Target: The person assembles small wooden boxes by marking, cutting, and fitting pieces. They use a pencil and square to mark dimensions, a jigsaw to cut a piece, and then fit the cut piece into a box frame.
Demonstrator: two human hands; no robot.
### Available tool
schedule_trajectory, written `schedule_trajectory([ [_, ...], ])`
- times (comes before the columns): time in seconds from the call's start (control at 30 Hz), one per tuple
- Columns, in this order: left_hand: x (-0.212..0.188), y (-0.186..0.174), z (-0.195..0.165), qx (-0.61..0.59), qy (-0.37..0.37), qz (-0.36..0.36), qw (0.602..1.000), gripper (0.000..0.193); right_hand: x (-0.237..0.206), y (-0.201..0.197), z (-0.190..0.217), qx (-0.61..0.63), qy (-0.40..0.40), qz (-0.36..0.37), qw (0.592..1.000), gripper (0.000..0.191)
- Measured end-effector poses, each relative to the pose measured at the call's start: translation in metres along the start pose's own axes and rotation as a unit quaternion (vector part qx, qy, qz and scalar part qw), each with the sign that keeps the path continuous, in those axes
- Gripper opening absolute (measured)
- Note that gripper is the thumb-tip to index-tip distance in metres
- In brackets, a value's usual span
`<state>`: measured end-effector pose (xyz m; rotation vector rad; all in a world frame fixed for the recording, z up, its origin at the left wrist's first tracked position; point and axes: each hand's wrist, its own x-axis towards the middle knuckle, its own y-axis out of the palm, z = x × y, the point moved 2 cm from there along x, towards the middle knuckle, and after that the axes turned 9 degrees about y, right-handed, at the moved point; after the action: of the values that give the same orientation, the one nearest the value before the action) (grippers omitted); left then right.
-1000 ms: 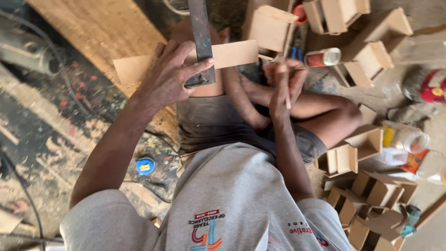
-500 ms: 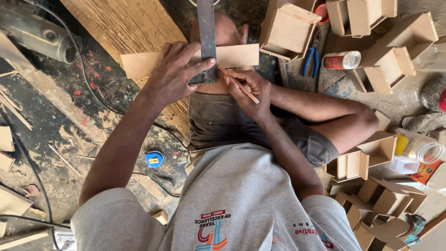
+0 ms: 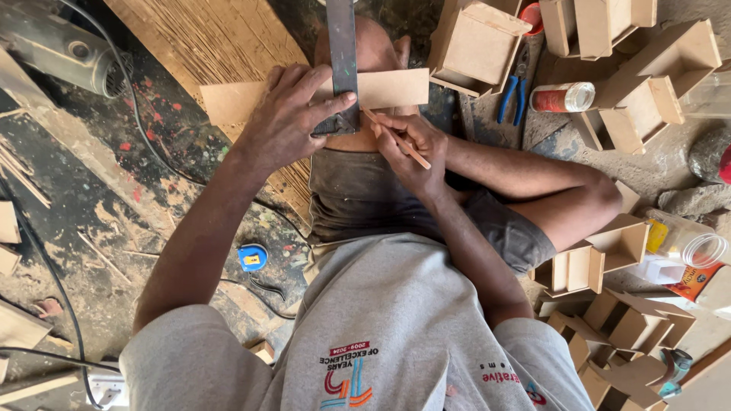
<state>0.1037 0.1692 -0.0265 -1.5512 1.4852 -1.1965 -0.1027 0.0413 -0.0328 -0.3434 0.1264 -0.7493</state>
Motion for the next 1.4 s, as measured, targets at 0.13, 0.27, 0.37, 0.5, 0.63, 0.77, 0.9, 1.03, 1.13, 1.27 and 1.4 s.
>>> schedule_trajectory([
  [0.13, 0.000, 0.000, 0.000, 0.010, 0.008, -0.016, 1.000, 0.076, 0.005, 0.006, -0.005, 0.025, -0.002, 0.002, 1.000, 0.019],
  [0.27, 0.001, 0.001, 0.001, 0.011, 0.005, -0.018, 1.000, 0.076, 0.019, 0.009, -0.011, 0.001, -0.003, -0.016, 1.000, 0.021],
  [0.37, 0.001, 0.001, 0.001, -0.002, 0.004, -0.016, 1.000, 0.075, 0.028, 0.012, -0.014, 0.001, -0.006, -0.026, 1.000, 0.023],
  [0.5, 0.002, 0.000, 0.002, -0.008, 0.004, -0.019, 1.000, 0.075, 0.036, 0.018, -0.017, 0.043, -0.014, -0.027, 0.999, 0.023],
  [0.63, 0.002, 0.001, 0.002, -0.010, 0.000, -0.016, 1.000, 0.074, 0.031, 0.016, -0.021, 0.040, -0.027, -0.023, 0.999, 0.022],
  [0.77, 0.001, 0.002, 0.003, -0.019, -0.003, -0.012, 1.000, 0.075, 0.014, 0.006, -0.026, 0.031, -0.011, 0.030, 0.999, 0.021],
  [0.9, 0.001, 0.003, 0.003, -0.010, 0.001, -0.013, 1.000, 0.077, 0.004, -0.007, -0.027, -0.039, -0.016, 0.056, 0.998, 0.015],
  [1.03, 0.001, 0.001, 0.002, -0.035, -0.002, -0.009, 0.999, 0.076, 0.011, -0.029, -0.021, -0.159, -0.083, -0.131, 0.975, 0.021],
  [1.13, 0.001, -0.005, 0.000, -0.032, 0.012, -0.027, 0.999, 0.074, 0.029, -0.035, -0.021, -0.263, -0.132, -0.188, 0.937, 0.027],
  [1.27, 0.004, -0.020, -0.006, -0.034, 0.007, -0.053, 0.998, 0.055, 0.038, -0.031, -0.039, 0.008, 0.059, -0.134, 0.989, 0.031],
  [1.4, 0.015, -0.039, -0.014, -0.046, -0.016, -0.095, 0.994, 0.047, 0.032, -0.027, -0.054, 0.201, 0.146, -0.129, 0.960, 0.028],
])
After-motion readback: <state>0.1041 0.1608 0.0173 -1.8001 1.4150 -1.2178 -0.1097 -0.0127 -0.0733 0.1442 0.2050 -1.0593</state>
